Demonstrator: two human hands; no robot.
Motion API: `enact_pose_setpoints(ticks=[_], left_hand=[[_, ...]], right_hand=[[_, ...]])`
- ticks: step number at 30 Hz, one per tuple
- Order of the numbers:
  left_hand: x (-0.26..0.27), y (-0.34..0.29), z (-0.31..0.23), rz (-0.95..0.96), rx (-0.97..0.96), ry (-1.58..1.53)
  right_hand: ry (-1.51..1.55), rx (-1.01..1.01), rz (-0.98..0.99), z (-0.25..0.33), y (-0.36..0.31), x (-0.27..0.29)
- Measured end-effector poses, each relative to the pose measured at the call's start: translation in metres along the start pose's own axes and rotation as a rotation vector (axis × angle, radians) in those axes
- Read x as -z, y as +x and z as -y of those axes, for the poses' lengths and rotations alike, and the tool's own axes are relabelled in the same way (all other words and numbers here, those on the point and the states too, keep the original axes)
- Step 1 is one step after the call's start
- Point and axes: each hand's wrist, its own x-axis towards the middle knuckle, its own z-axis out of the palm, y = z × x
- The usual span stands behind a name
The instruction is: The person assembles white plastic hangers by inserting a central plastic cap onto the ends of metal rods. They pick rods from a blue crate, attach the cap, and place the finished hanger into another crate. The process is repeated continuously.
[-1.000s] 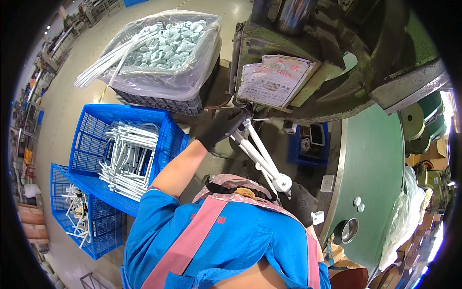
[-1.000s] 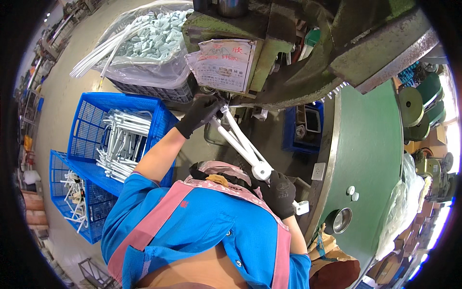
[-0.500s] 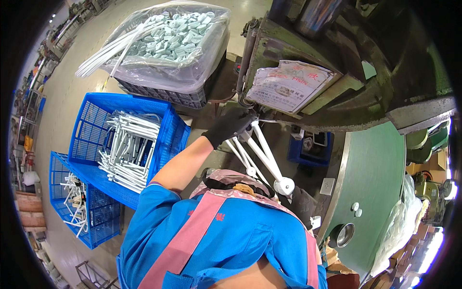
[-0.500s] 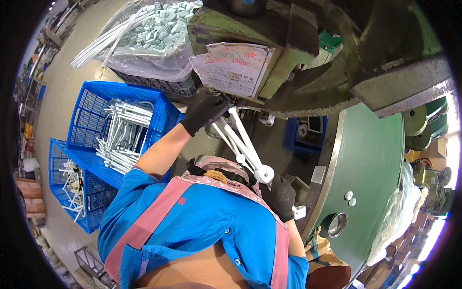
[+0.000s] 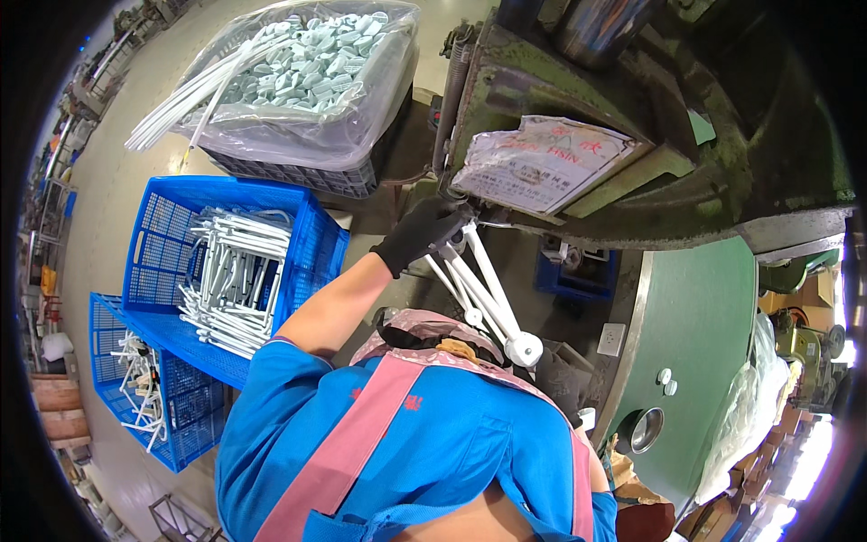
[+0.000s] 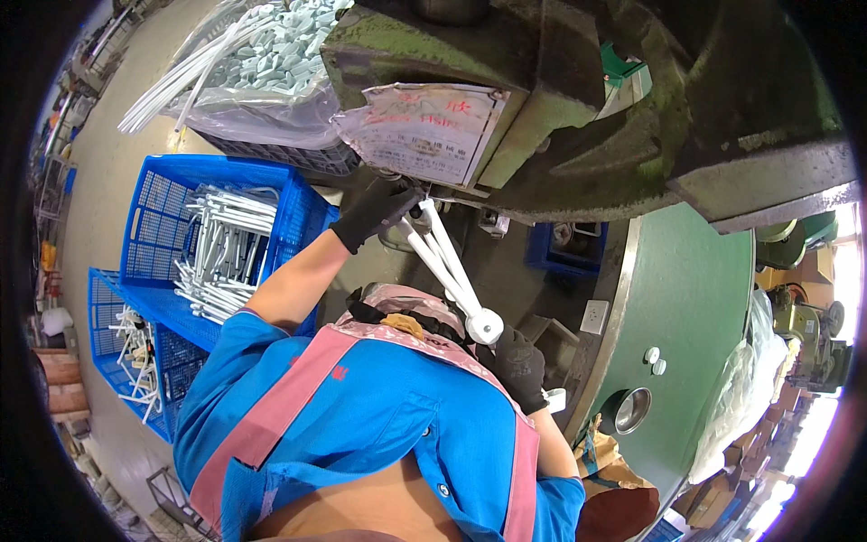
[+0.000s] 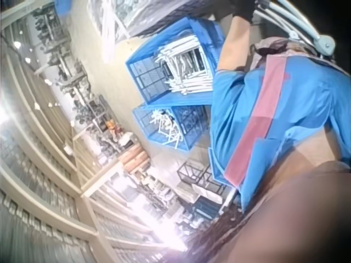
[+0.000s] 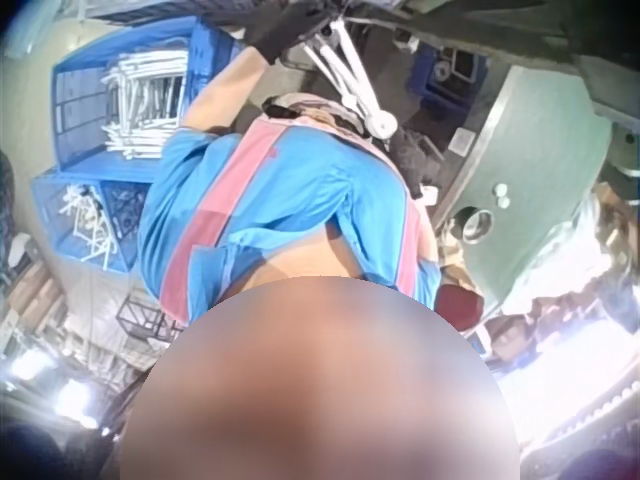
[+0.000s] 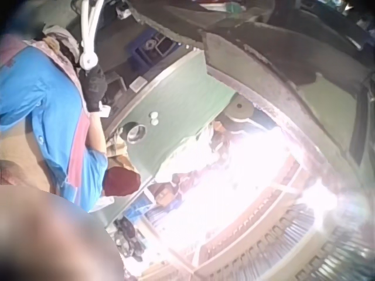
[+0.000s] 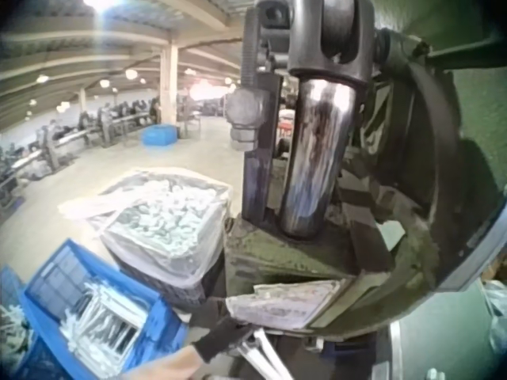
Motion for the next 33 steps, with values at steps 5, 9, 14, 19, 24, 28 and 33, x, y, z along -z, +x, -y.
enact_pose_setpoints(ticks=[5,9,14,19,24,28,33], left_hand=[[0.003,0.001,0.000,0.010,-0.001,0.022],[0.005,0.003,0.000,-0.009,-0.119,0.126],[0.000,0.007,0.012,0.001,-0.083,0.080],[0.003,0.000,0.018,0.004,0.118,0.163],[-0.003,-0.008,-0.014,0.004,0.008,0.160],[0.000,-0.007,-0.020,0.019,-0.060,0.323],[0.003,-0.001,0.034,0.161,0.047,0.136]], right_hand=[[0.001,0.083,0.144,0.027,0.019,0.040],[-0.024,0.142,0.187,0.025,0.022,0.042],[0.221,-0.009,0.144,-0.023,0.006,-0.023],[0.085,0.082,0.114,-0.009,0.017,-0.010],[0.348,-0.046,0.195,-0.026,0.016,-0.021],[0.193,-0.021,0.358,0.017,0.037,0.036],[0.043,0.148,0.290,0.017,0.039,0.038]])
